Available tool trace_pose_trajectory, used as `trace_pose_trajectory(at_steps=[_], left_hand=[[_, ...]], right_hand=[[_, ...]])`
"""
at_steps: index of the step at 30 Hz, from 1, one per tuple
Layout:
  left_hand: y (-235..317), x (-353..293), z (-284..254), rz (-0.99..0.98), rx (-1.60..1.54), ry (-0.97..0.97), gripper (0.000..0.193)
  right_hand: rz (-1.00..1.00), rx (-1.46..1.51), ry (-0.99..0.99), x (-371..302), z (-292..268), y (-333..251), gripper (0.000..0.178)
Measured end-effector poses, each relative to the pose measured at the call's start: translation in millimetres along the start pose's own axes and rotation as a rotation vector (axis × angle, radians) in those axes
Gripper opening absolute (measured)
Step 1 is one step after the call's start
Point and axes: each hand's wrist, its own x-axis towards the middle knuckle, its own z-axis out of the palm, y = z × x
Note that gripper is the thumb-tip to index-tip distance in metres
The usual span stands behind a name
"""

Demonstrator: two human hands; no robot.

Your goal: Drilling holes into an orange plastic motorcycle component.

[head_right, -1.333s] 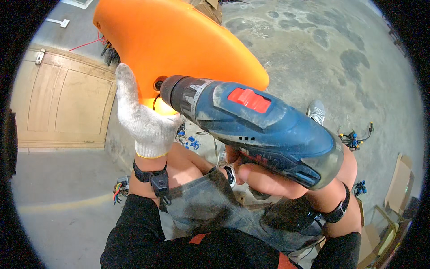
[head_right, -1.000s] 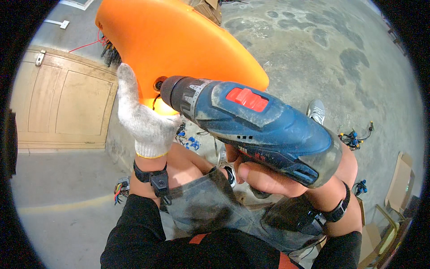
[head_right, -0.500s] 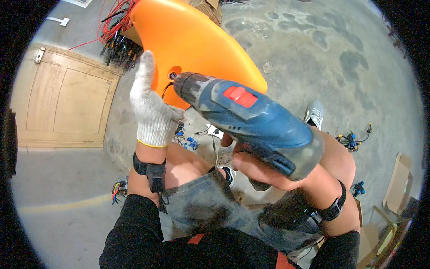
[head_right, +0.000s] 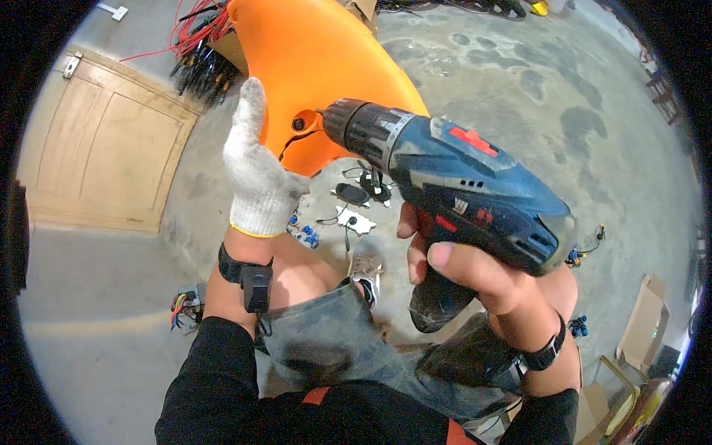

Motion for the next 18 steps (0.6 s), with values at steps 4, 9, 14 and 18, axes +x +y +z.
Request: trace_pose_trajectory(at_steps=[4, 9, 14, 18], left_hand=[[-4, -5, 5, 0.056, 0.066, 0.006, 0.047], [-5, -8, 6, 0.057, 0.102, 0.03, 0.05], [-4, -10, -8, 0.08, 0.146, 0.111, 0.053], [-6, -15, -11, 0.104, 0.159, -0.006, 0.085]], right_hand=[[0.022, -0.068, -0.092, 0, -3, -2, 0.057], [-0.039, -0.127, -0.203, 4, -10, 8, 0.05], [-0.057, -0.143, -0.189, 3, -12, 8, 0.048], [0.064, -0.033, -0.157, -1, -12, -4, 0.048]])
